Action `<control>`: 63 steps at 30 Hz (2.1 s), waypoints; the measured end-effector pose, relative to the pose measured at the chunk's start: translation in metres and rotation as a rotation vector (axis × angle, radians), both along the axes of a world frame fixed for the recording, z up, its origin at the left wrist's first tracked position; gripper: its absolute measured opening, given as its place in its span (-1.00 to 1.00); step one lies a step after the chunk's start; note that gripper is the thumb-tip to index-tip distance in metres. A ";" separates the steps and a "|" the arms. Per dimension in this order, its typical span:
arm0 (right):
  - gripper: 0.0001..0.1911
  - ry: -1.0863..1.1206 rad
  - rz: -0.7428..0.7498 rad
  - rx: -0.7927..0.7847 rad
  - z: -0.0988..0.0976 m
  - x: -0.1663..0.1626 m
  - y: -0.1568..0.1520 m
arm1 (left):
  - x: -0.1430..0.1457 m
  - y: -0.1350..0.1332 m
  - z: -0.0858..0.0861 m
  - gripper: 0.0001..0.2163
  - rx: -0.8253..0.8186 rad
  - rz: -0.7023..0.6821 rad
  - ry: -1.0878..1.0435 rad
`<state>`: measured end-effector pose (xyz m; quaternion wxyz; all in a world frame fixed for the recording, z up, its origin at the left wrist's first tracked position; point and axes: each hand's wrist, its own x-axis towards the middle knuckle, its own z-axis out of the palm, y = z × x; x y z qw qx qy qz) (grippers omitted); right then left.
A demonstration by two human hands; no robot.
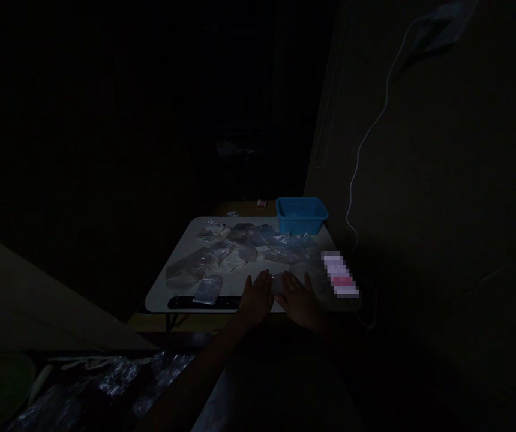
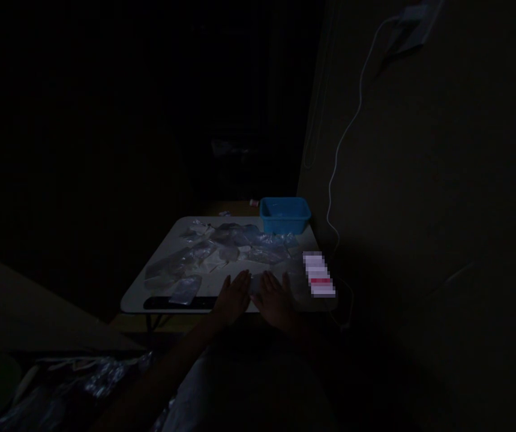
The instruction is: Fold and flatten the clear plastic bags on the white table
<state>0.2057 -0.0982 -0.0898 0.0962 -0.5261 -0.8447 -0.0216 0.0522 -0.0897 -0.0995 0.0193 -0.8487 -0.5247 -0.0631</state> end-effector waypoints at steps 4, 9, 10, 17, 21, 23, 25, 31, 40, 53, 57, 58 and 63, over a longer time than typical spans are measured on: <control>-0.43 0.003 0.035 -0.006 0.005 -0.004 0.000 | 0.000 0.001 -0.002 -0.53 -0.013 -0.003 0.008; -0.47 0.022 0.163 -0.010 0.000 -0.010 0.001 | -0.002 0.002 -0.004 -0.50 -0.029 -0.016 0.046; -0.47 0.024 0.155 -0.008 -0.003 -0.009 0.001 | -0.002 0.002 -0.005 -0.50 -0.026 -0.013 0.043; -0.42 -0.004 -0.031 0.019 -0.006 0.002 0.003 | 0.002 0.000 -0.003 -0.55 0.005 0.019 -0.016; -0.42 -0.007 -0.044 0.031 0.002 -0.001 0.002 | 0.002 0.000 0.001 -0.55 -0.017 0.019 -0.016; -0.44 0.005 0.048 0.029 0.002 -0.004 0.001 | 0.001 0.000 0.001 -0.54 -0.022 0.011 -0.007; -0.46 0.018 0.114 0.017 0.000 -0.006 0.001 | 0.001 0.000 0.000 -0.52 -0.021 0.000 0.005; -0.43 0.023 0.043 0.015 -0.006 -0.002 0.004 | 0.001 0.001 -0.001 -0.54 -0.025 0.017 -0.002; -0.41 0.001 0.040 0.019 0.003 -0.014 0.006 | 0.000 0.001 -0.002 -0.54 -0.025 0.006 0.000; -0.36 0.014 -0.080 0.032 -0.004 -0.006 0.010 | 0.001 0.002 -0.009 -0.55 0.040 0.030 0.007; -0.45 0.026 0.119 0.025 -0.005 -0.010 0.008 | 0.000 0.002 -0.007 -0.53 0.016 0.002 0.021; -0.46 0.030 0.123 0.022 -0.006 -0.010 0.008 | 0.000 0.002 -0.007 -0.53 0.014 -0.001 0.023; -0.44 0.035 0.056 0.030 -0.009 -0.006 0.007 | -0.001 0.001 -0.007 -0.54 0.037 -0.003 0.016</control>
